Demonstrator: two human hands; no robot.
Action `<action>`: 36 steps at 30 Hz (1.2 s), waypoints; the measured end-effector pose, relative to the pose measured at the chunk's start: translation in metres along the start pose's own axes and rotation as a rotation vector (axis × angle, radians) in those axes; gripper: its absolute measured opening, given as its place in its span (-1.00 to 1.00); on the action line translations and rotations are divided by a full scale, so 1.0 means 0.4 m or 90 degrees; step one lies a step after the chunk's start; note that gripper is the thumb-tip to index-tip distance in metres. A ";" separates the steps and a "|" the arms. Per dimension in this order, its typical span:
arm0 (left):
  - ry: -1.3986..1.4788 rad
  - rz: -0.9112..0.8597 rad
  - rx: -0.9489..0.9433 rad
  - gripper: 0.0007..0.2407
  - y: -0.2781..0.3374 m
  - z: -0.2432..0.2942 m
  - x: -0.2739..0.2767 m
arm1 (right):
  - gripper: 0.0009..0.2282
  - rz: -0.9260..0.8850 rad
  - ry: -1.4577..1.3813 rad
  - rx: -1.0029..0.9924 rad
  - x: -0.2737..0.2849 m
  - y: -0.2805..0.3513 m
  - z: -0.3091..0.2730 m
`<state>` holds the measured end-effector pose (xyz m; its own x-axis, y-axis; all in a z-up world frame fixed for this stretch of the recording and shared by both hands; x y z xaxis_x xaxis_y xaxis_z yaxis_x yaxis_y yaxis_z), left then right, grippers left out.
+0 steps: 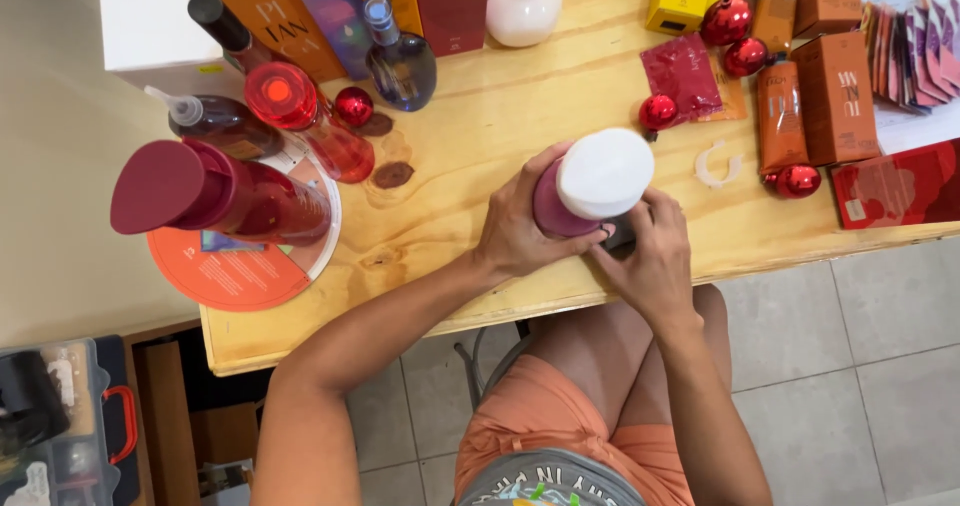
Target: The person wipes multiple cosmetic and decorative items on a wooden table using a gray cloth. They clean a maroon bottle, a purple pump bottle, several red spherical ornaments, a yellow box, a yellow tube, and an orange tube, handling each item one at a time and placing them back on the table.
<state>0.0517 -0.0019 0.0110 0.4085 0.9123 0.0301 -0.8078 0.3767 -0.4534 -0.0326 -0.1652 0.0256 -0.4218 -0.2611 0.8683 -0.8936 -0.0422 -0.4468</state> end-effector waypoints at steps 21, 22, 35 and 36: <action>-0.088 0.113 0.007 -0.48 0.011 -0.017 0.021 | -0.32 0.016 0.256 0.144 0.182 -0.161 -0.233; -0.090 0.116 0.017 -0.46 0.011 -0.023 0.021 | -0.37 0.025 0.261 0.149 0.187 -0.164 -0.231; -0.001 0.122 -0.029 -0.24 0.012 -0.036 0.025 | -0.35 0.107 -0.141 0.045 0.157 -0.108 -0.120; 0.003 0.119 -0.030 -0.24 0.011 -0.049 0.027 | -0.35 0.108 -0.137 0.043 0.152 -0.109 -0.104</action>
<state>0.0612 0.0066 -0.0081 0.2554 0.9648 -0.0632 -0.8491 0.1926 -0.4919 -0.0257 -0.1390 0.1071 -0.5155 -0.4680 0.7178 -0.7981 -0.0429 -0.6010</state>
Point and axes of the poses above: each hand's wrist, its own y-axis away from the middle knuckle, its own x-axis out of the back of the hand, z = x × y, the point moved 5 cm from there along -y, towards the middle knuckle, and after that the axes turned 14 degrees about y, right-handed, at the moved point
